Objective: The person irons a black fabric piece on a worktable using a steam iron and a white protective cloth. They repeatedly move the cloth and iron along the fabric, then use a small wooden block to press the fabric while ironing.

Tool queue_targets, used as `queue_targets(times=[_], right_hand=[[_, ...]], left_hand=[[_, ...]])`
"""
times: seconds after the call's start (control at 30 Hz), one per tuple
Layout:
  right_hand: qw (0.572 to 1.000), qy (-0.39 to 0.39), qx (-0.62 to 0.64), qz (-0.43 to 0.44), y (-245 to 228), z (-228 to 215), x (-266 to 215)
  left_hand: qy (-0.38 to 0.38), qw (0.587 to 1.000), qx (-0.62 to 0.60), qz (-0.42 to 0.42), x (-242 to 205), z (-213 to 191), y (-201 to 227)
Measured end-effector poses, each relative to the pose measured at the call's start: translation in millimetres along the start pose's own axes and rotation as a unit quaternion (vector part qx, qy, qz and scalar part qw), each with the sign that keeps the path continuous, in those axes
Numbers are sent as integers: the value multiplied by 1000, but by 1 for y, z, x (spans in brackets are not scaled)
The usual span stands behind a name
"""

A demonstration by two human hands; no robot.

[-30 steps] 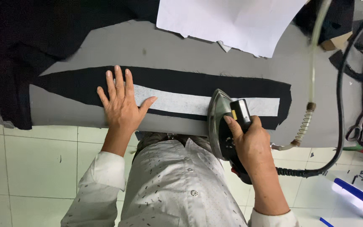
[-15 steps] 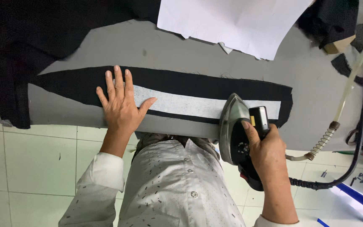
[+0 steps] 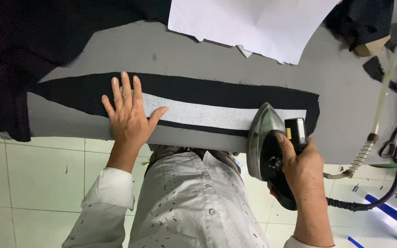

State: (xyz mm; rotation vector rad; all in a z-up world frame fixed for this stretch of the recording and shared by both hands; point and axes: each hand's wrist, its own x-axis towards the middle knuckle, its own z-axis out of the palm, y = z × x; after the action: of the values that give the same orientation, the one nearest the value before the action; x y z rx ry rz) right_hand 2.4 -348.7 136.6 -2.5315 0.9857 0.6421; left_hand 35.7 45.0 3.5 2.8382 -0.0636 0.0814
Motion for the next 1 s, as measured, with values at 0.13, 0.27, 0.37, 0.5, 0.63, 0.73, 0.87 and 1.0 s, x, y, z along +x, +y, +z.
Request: queue_targets(times=[0.13,0.27,0.37,0.5,0.63,0.73,0.87,1.0], right_hand=[[1000,2,-8,7,10,-1,4],[1000,9,-3,4,10,-6,1],[1000,10,7,7,16,-7,5],[1000,9,7,15,20,-12,6],[1000,13,12,19,32,-13,14],[999,17,22,16,41,-13,20],[1000,22,11,7,43,-18,22],[996,2,36,78,13,-33,11]], left_hand=[[3,1000,-3,-8,-2,5,-1],[2,1000,-2,-3,-2,4,-1],[3,1000,-2,1,0,2,0],[1,1000,4,1,-1,3,0],[-3,1000,6,4,-1,3,-1],[0,1000,10,5,0,0,0],[0,1000,6,12,0,1,0],[-43,993,112,-10,1,-14,11]])
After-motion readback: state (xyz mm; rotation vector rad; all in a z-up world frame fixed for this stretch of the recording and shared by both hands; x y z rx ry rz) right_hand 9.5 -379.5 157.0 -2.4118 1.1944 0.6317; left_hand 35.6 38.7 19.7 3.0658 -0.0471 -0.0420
